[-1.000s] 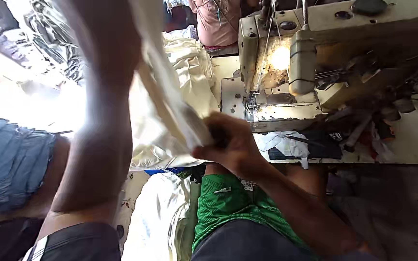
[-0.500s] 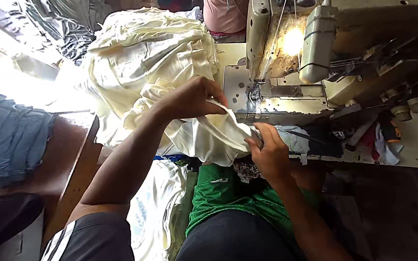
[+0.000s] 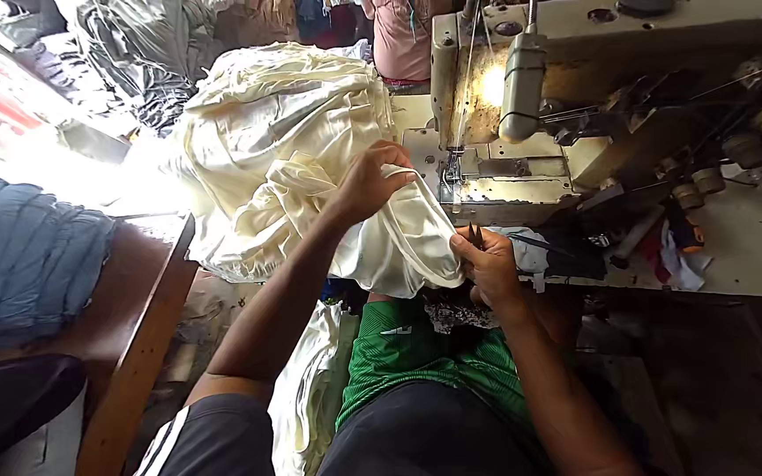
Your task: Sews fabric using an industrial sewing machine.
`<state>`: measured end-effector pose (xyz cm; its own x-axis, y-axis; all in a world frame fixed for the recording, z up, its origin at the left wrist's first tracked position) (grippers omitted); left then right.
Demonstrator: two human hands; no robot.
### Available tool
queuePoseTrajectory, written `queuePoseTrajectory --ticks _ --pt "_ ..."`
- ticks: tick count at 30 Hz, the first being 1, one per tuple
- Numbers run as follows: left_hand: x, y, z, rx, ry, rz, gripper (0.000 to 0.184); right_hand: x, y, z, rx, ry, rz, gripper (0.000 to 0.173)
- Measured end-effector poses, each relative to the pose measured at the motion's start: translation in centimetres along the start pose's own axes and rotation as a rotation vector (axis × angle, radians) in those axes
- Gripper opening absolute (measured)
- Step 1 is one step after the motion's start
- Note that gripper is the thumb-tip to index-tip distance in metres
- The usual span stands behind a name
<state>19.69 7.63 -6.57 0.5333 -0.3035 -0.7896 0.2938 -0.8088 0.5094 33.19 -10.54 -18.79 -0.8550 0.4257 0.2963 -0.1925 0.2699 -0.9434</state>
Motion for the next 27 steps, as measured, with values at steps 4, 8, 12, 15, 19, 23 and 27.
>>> queuePoseTrajectory --ticks 4,8,12,15,19,23,27 --pt "2.7 1.4 -0.9 -0.088 0.123 0.028 0.017 -1.1 -0.1 0.0 0.006 0.054 0.021 0.01" --pt "4.6 0.9 -3.1 -0.003 0.159 -0.138 0.016 -1.7 -0.6 -0.1 -0.056 0.07 0.107 0.011" --pt "5.3 0.3 -4.8 0.006 0.108 -0.237 0.015 -1.7 -1.5 0.0 -0.117 0.055 0.123 0.03" --pt "5.0 -0.1 -6.0 -0.037 0.076 -0.238 0.017 -1.7 -2.0 -0.1 -0.15 0.054 0.091 0.028" --pt "4.9 0.2 -7.8 -0.061 0.062 -0.204 0.026 -1.9 -2.0 -1.0 -0.141 0.11 0.045 0.024" --pt "5.0 0.0 -9.5 -0.038 0.058 -0.076 0.04 -1.6 -1.9 -2.1 -0.147 0.155 0.04 0.025" --pt "5.0 0.2 -10.1 0.059 0.066 -0.025 0.033 -0.9 -1.9 -1.7 -0.149 0.161 0.034 0.026"
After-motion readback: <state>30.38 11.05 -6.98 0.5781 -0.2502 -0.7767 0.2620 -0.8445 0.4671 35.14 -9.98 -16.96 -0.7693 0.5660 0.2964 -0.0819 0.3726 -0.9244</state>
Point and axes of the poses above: each hand's wrist, its own z-axis away from the middle knuckle, its own x-axis out of the palm, y = z × x, the point moved 7 cm from there along -z, towards the middle knuckle, and after that the axes turned 7 degrees about -z, right-handed, at the moved point
